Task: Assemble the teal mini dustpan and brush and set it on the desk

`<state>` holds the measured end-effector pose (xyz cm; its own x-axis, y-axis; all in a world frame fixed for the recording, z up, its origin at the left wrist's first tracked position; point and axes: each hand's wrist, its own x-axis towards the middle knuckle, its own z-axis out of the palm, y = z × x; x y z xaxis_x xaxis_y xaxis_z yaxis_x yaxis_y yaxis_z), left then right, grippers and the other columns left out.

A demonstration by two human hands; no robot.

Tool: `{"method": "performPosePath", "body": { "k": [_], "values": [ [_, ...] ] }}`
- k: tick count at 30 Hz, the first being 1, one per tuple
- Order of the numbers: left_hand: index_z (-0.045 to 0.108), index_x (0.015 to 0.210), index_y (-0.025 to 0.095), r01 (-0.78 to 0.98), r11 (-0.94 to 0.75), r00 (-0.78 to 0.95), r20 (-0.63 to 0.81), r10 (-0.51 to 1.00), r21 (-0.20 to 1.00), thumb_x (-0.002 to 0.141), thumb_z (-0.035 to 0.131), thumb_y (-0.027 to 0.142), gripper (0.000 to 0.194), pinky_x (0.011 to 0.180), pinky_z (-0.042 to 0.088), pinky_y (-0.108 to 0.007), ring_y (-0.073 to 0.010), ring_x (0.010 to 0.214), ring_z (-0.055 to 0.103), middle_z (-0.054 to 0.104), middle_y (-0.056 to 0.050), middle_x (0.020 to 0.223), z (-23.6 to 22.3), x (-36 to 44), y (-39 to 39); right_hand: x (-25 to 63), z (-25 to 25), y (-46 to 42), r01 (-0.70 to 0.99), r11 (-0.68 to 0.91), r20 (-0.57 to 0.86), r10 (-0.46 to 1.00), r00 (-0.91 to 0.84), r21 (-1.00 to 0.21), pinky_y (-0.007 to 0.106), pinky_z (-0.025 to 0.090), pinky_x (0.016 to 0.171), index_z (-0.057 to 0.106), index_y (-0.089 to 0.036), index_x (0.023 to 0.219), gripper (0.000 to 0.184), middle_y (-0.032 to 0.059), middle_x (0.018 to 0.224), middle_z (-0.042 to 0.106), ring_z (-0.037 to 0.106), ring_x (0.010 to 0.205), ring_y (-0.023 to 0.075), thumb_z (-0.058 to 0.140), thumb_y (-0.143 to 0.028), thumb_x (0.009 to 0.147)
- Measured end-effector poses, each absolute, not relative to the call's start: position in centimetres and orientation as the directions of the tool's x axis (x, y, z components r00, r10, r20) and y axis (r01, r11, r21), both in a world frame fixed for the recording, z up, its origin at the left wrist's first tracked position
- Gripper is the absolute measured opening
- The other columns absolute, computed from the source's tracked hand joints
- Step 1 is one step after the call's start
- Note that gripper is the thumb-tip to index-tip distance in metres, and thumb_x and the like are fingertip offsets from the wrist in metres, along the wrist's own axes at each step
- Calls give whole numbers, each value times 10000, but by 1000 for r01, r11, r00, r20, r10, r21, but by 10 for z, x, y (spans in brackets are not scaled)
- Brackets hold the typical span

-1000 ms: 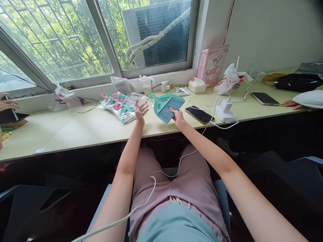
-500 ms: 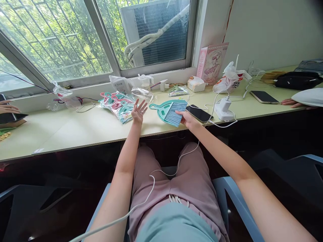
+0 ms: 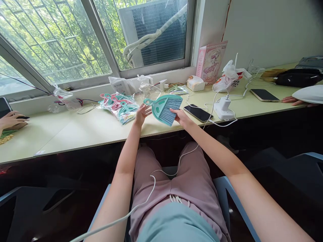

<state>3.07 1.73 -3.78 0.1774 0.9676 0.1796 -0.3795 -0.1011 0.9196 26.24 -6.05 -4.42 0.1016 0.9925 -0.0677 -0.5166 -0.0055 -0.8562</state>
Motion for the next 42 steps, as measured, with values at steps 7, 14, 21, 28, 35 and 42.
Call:
{"method": "performPosePath", "body": {
  "k": [7,14,21,28,35,42],
  "values": [
    [628,1398,218,-307,-107,318,208,925,946,874,728,280,537,986,593,-386,-239,1036,761,769,-86,1195,-37,33,12,240,-41,-53,-545,78,-21,985,173,-835,374,629,976,685,-188,957,112,27,1012,770,729,987,187,747,-132,882],
    [681,1306,163,-202,30,469,70,880,979,842,789,212,478,1056,574,-472,-273,1000,772,773,-127,1133,-41,36,8,235,-33,-42,-523,157,42,973,226,-838,389,615,1003,665,-208,977,180,22,1091,767,715,1084,200,783,-161,850],
    [566,1464,290,-456,-34,278,178,944,889,977,643,351,497,1061,562,-434,-274,1293,654,675,-104,1378,-37,34,11,238,-33,-41,-518,122,23,981,193,-846,385,616,1009,640,-208,915,193,29,1048,763,714,1109,212,809,-165,832],
    [539,1500,272,-426,-34,299,176,938,904,929,681,196,593,1082,560,-388,-257,1293,654,696,-79,1355,-34,36,4,224,-36,-39,-511,129,58,987,153,-850,400,601,1034,672,-204,937,191,25,1039,780,713,1113,208,808,-145,816],
    [531,1503,205,-279,41,376,70,924,959,851,728,58,697,1026,601,-441,-285,1101,738,761,-113,1189,-41,39,1,222,-29,-35,-464,139,95,989,115,-875,433,580,1049,690,-190,898,187,46,999,790,714,1130,241,822,-122,786],
    [651,1358,202,-274,84,467,56,883,958,990,624,283,378,1069,555,-533,-324,1178,704,736,-139,1247,-43,39,9,215,-31,-38,-534,163,50,974,221,-829,338,605,1004,666,-203,946,116,29,1073,770,708,1122,185,732,-141,873]
  ]
}}
